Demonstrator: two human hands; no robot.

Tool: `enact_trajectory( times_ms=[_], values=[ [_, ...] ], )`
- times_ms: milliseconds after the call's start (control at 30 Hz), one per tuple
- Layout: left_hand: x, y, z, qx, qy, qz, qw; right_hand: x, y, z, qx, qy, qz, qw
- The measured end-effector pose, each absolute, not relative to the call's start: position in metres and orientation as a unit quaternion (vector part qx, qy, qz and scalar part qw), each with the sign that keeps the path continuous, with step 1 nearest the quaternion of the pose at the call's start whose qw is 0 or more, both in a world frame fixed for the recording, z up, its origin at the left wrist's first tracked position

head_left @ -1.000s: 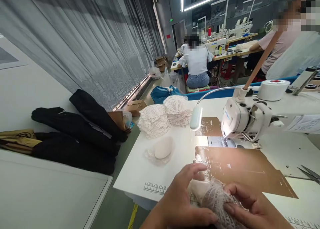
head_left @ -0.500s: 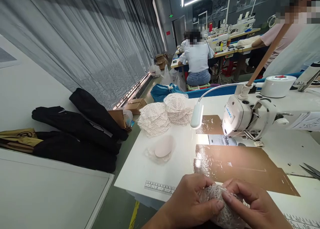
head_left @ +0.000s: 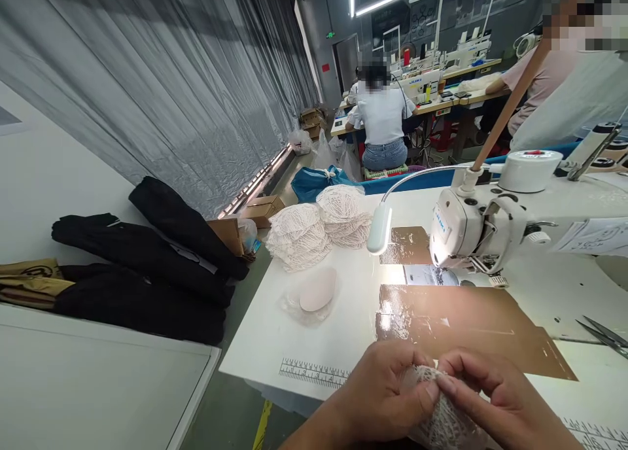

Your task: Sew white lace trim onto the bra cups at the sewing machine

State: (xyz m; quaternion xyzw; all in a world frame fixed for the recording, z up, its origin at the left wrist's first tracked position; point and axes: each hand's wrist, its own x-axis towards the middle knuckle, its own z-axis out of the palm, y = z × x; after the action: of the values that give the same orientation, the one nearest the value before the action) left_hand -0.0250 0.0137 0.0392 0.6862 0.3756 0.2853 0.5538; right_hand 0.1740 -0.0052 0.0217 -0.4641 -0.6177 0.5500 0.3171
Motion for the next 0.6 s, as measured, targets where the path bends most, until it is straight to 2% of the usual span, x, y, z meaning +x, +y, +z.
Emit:
enact_trajectory(
  times_ms=[133,300,500,600],
  values=[
    [-0.028,0.02,0.038,0.623,0.324,0.24,0.671,0.18,-0.006,0.03,-0.476,-0.625,0.541,0.302],
    [-0.017,0.024,0.033,0.588,0.34,0.273,0.681,0.184,-0.008,0.031,-0.476,-0.581,0.575,0.324],
    [0.007,0.025,0.02,0.389,0.39,0.325,0.769,0.188,0.007,0.014,-0.481,-0.532,0.605,0.346],
    [-0.006,0.039,0.029,0.4,0.413,0.37,0.73,0.207,0.014,0.004,-0.51,-0.527,0.567,0.374]
  ],
)
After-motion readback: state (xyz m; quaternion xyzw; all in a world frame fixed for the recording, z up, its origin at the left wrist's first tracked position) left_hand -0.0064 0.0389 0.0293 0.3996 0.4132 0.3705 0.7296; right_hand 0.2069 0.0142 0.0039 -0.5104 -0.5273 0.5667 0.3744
